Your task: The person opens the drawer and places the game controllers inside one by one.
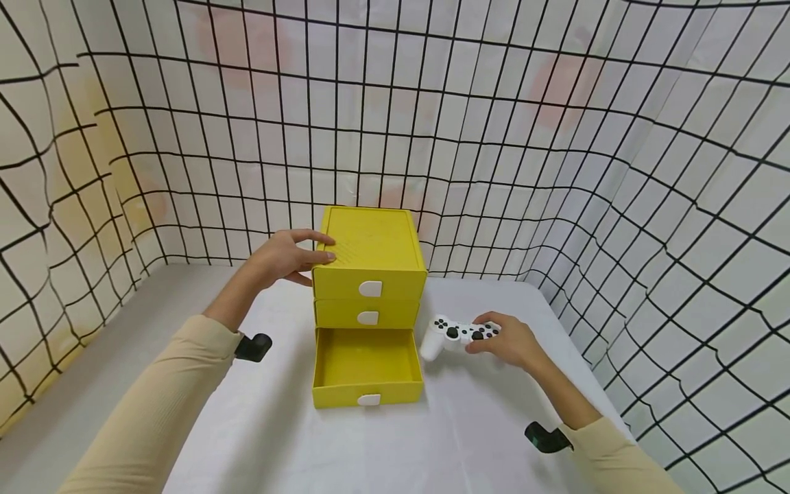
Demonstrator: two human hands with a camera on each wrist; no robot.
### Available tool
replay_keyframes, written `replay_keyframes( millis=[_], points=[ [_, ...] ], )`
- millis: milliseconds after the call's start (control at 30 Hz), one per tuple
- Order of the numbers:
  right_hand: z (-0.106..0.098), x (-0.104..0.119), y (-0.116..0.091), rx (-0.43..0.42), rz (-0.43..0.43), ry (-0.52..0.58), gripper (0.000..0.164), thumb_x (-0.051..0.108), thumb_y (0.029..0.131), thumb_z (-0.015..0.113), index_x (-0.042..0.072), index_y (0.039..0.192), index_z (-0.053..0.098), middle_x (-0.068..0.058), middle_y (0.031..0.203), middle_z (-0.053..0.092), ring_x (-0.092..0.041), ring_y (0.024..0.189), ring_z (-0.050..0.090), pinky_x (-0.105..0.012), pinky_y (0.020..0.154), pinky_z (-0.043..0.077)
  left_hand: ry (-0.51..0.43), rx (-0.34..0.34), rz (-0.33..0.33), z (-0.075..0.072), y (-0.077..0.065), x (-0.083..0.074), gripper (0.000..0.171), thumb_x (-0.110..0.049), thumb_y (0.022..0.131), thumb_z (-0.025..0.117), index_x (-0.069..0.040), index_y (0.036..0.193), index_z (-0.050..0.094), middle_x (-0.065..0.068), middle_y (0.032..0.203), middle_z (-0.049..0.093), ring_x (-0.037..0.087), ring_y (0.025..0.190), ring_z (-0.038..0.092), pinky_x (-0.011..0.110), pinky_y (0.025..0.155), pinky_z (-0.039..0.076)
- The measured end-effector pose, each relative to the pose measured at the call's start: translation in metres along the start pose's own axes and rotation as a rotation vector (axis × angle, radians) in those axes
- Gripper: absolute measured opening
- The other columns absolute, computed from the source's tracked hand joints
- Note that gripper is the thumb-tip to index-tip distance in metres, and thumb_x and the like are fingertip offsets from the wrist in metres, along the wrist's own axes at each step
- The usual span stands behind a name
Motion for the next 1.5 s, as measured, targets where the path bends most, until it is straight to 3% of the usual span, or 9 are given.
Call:
replay_keyframes(
  millis=[367, 667, 1500],
  points=[
    [-0.018, 0.027, -0.013, 0.078, -0.031, -0.053, 0.059, 0.044, 0.070, 0.089, 0.021, 0.120, 0.070, -0.009, 0.113, 0.068, -0.025, 0.095, 0.059, -0.030, 0.068, 0.046, -0.016, 0.007, -0.003, -0.002, -0.004, -0.003, 0.055, -0.035, 0.093, 0.075, -0.019, 0.143, 0.057, 0.017, 0.132, 0.066, 0.032, 0.117, 0.066, 0.041, 0.086, 0.063],
    [-0.020, 0.049, -0.023, 0.099, -0.078, -0.022, 0.051, 0.040, 0.069, 0.090, 0.023, 0.113, 0.071, -0.005, 0.104, 0.069, -0.022, 0.090, 0.058, -0.029, 0.065, 0.045, -0.029, 0.007, -0.010, -0.001, -0.001, -0.002, 0.055, -0.036, 0.092, 0.076, -0.021, 0.142, 0.057, 0.015, 0.135, 0.064, 0.033, 0.123, 0.063, 0.040, 0.085, 0.064],
    [0.017, 0.103, -0.010, 0.118, -0.175, -0.030, 0.045, 0.041, 0.070, 0.089, 0.025, 0.108, 0.072, 0.002, 0.102, 0.070, -0.020, 0.089, 0.058, -0.028, 0.066, 0.050, -0.018, 0.008, 0.003, 0.000, -0.001, -0.001, 0.054, -0.036, 0.093, 0.076, -0.021, 0.142, 0.058, 0.014, 0.134, 0.065, 0.031, 0.120, 0.066, 0.040, 0.085, 0.064]
  ],
)
Point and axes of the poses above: each hand's wrist, its own y-axis towards the middle knuckle, its own z-axis out of the palm, x = y × z, the point moved 1 cm from there along y, towards the middle knuckle
